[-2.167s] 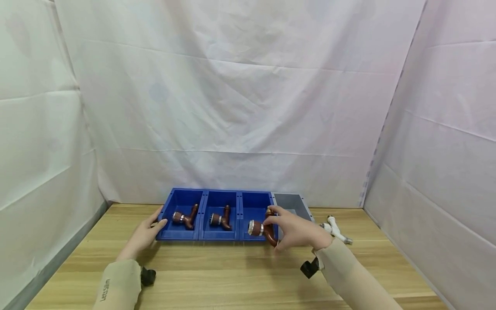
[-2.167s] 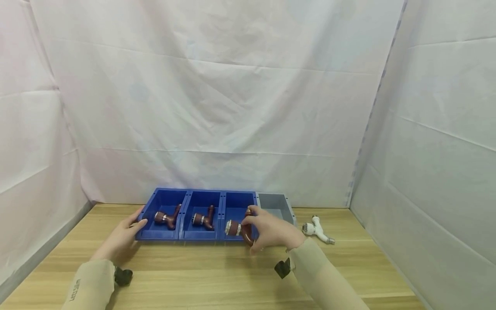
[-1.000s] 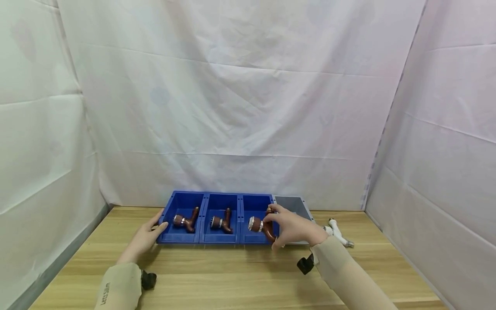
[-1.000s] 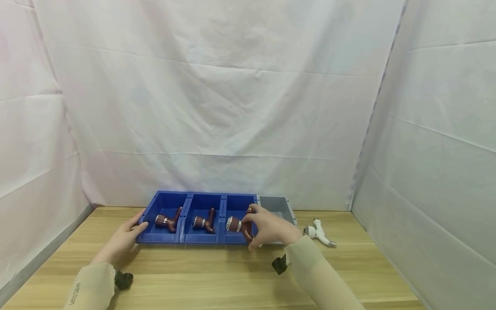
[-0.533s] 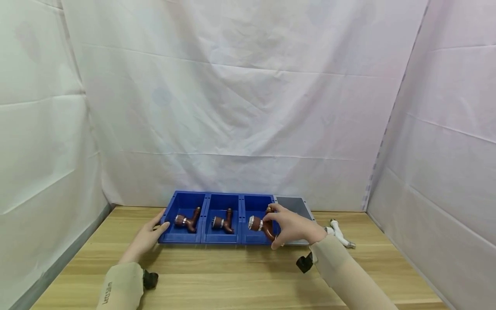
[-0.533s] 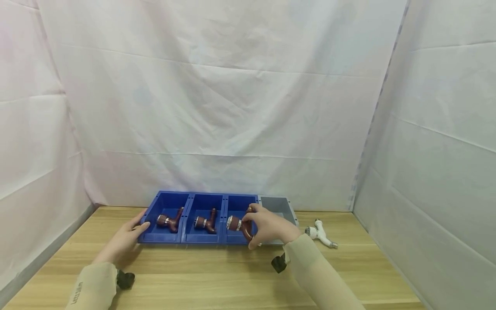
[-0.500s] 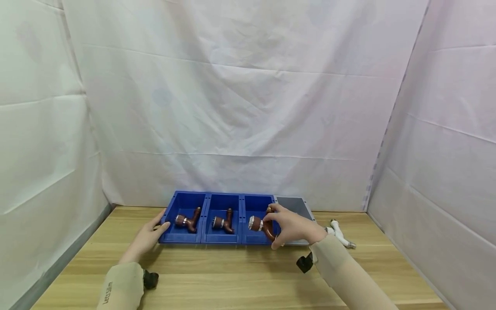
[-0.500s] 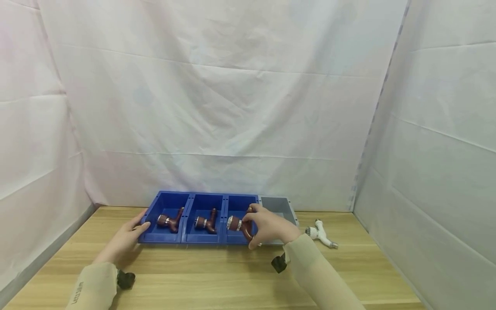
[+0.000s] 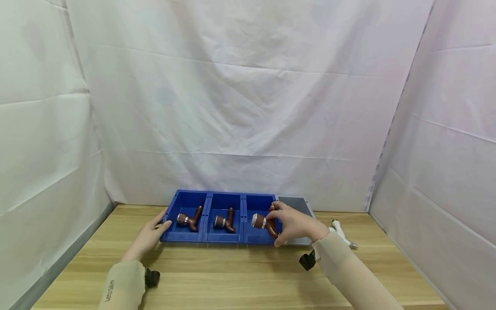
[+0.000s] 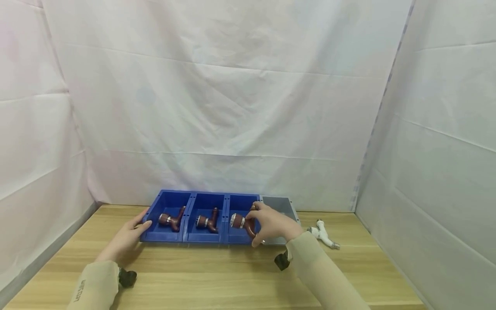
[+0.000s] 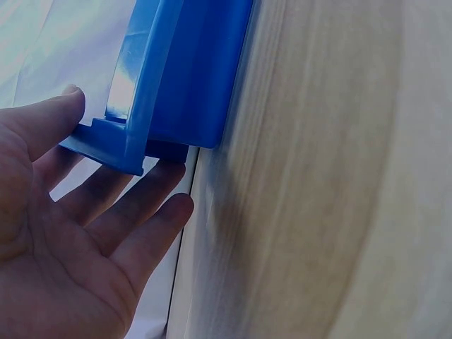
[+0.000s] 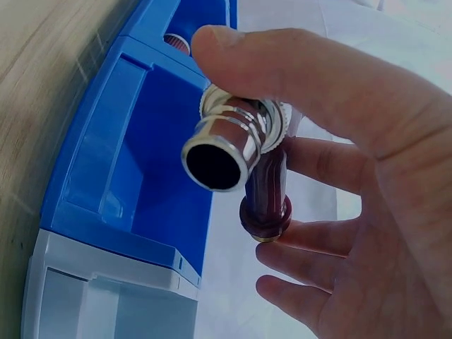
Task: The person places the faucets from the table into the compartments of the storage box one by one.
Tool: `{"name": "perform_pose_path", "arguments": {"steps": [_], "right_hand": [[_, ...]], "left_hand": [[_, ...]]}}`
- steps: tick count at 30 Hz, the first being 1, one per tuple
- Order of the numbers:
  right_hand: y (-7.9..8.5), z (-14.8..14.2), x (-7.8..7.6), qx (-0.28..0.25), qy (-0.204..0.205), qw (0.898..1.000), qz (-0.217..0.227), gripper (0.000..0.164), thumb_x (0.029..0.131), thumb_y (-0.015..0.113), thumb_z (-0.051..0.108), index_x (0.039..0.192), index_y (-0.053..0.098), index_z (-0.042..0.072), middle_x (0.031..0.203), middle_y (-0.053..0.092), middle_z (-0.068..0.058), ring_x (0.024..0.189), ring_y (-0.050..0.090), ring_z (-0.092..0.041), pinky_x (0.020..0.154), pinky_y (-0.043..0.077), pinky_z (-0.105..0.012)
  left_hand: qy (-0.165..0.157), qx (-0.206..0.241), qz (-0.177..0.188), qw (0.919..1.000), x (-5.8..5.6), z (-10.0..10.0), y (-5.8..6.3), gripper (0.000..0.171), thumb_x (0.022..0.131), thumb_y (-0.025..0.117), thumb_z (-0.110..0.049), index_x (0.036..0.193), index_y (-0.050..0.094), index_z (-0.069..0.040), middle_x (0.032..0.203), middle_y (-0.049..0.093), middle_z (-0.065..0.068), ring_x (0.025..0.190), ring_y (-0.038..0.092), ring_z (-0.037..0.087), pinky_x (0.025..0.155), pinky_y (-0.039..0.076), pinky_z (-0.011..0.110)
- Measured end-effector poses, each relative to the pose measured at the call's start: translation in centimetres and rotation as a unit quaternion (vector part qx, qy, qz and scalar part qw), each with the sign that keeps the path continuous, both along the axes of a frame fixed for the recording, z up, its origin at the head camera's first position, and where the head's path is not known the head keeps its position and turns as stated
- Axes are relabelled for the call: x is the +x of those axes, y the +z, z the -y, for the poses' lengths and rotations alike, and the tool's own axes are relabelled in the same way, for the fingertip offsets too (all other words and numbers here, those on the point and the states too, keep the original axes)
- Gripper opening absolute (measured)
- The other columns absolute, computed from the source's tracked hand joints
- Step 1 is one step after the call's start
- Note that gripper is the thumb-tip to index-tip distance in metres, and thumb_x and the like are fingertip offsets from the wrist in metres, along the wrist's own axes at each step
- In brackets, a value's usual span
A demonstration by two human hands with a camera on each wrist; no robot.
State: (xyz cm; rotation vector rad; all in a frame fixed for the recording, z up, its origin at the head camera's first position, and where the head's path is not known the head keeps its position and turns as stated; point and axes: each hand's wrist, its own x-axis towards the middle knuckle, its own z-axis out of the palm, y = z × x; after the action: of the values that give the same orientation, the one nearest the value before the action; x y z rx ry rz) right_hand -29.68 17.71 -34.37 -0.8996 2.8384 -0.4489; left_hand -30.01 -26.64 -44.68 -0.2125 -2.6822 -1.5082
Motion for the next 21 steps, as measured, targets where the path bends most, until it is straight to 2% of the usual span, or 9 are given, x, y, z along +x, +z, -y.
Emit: {"name": "perform_pose_path", "arguments": {"steps": [6, 14, 21], "right_hand": [[-0.1, 0.0, -0.2, -0.008, -0.003, 1.000, 0.008, 0.067, 0.069, 0.088, 0.025, 0.129, 0.060, 0.018, 0.156, 0.022, -0.016, 0.136, 0.034, -0.037, 0.093, 0.046, -0.047], [-0.3, 0.0, -0.8, -0.008, -0.006, 1.000, 0.004, 0.068, 0.066, 0.089, 0.026, 0.128, 0.062, 0.017, 0.154, 0.026, -0.016, 0.132, 0.040, -0.034, 0.092, 0.048, -0.044], [-0.1, 0.0, -1.2, -0.008, -0.014, 1.000, 0.006, 0.068, 0.067, 0.089, 0.026, 0.129, 0.061, 0.017, 0.155, 0.024, -0.016, 0.136, 0.035, -0.035, 0.093, 0.047, -0.045]], "left_hand": [[0.002, -0.006, -0.004, 1.0000, 0.0, 0.0, 0.1, 0.065, 0.104, 0.047, -0.034, 0.155, 0.018, -0.007, 0.144, 0.036, 0.034, 0.129, 0.037, 0.051, 0.102, 0.035, 0.059], [0.003, -0.003, 0.002, 1.0000, 0.0, 0.0, -0.2, 0.065, 0.103, 0.047, -0.035, 0.155, 0.018, -0.008, 0.144, 0.036, 0.034, 0.129, 0.038, 0.051, 0.102, 0.035, 0.058], [0.001, 0.001, -0.006, 1.0000, -0.2, 0.0, -0.1, 0.064, 0.104, 0.046, -0.033, 0.155, 0.019, -0.006, 0.143, 0.037, 0.035, 0.127, 0.039, 0.051, 0.100, 0.037, 0.056]]}}
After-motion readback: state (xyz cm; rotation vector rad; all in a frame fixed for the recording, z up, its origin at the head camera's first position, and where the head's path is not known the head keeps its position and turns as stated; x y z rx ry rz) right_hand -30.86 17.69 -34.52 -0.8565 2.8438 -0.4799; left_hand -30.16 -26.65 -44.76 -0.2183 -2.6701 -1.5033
